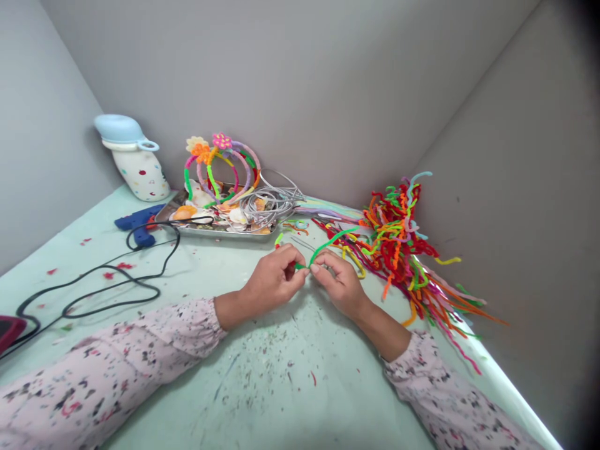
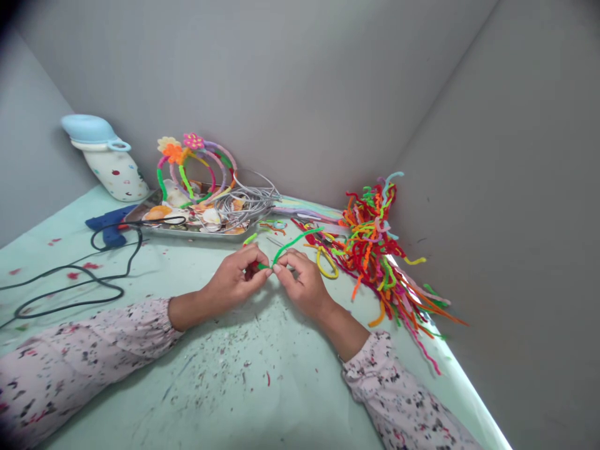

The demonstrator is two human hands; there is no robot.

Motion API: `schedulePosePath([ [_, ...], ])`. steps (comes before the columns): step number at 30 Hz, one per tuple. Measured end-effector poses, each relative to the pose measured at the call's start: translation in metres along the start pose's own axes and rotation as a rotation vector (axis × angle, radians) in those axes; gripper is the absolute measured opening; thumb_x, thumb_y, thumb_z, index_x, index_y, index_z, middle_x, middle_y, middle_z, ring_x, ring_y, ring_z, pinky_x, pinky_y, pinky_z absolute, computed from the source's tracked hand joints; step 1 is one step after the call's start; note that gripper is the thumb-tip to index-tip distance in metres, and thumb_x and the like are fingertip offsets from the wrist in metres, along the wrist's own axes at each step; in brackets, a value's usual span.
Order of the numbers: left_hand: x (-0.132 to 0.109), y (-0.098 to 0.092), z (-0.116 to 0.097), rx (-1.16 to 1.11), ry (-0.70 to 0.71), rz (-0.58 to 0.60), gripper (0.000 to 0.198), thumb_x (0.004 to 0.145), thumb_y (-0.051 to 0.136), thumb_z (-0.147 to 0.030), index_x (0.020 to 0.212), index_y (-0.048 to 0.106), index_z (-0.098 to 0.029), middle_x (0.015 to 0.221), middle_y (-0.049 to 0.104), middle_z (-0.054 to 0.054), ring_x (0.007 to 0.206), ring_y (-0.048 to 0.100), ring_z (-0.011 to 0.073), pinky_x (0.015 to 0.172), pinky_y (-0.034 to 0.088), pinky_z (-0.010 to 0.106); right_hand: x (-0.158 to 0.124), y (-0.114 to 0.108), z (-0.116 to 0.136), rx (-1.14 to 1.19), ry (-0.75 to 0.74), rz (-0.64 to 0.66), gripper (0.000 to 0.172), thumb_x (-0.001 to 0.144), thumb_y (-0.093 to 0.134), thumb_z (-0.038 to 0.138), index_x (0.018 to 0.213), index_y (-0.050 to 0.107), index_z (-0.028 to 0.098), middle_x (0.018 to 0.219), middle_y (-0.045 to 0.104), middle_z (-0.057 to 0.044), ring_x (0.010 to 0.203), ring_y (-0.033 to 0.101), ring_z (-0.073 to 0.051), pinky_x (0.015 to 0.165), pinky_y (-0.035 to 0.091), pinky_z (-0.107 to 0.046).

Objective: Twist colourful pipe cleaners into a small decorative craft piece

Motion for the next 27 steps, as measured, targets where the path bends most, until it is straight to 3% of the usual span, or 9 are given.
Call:
schedulePosePath([
  [10,0.0021,-0.0033,0.0003,-0.082,-0.080,-0.021,0.011,0.090,0.045,-0.023,0.088,0.054,-0.017,0.081,0.054,0.002,0.073,0.048,0.0140,0.066,0.039,0.026,0.0001,-0.0034,0.0018,-0.119,-0.066,-0.178,0.002,0.084,0.058,0.020,0.085,0.057,0.022,0.081,0.058,-0.001,0.080,0.056,-0.016,0.076,0.043,-0.032],
  [18,-0.0004,-0.0013,0.0027,-0.110,-0.132,-0.019,0.011,0.091,0.046,-0.025,0.089,0.052,-0.016,0.075,0.053,0.000,0.070,0.047,0.0126,0.063,0.037,0.025,0.0012,-0.0034,0.0042,-0.267,-0.278,-0.252,0.015,0.080,0.067,0.018,0.093,0.061,0.025,0.089,0.062,-0.002,0.087,0.058,-0.018,0.080,0.047,-0.036],
  [27,0.0009,-0.0008,0.0023,-0.099,-0.132,-0.013,0.012,0.091,0.046,-0.025,0.089,0.053,-0.016,0.074,0.053,0.000,0.069,0.047,0.0123,0.063,0.037,0.025,0.0004,-0.0031,0.0006,-0.350,-0.300,-0.250,0.014,0.082,0.066,0.019,0.094,0.064,0.026,0.088,0.064,-0.002,0.085,0.060,-0.018,0.078,0.048,-0.037],
])
Point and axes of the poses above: each hand's wrist, its own x-axis towards the middle knuckle, its own y-axis out of the palm, z = x × y, the point moved 2 cm from there along x, towards the middle knuckle
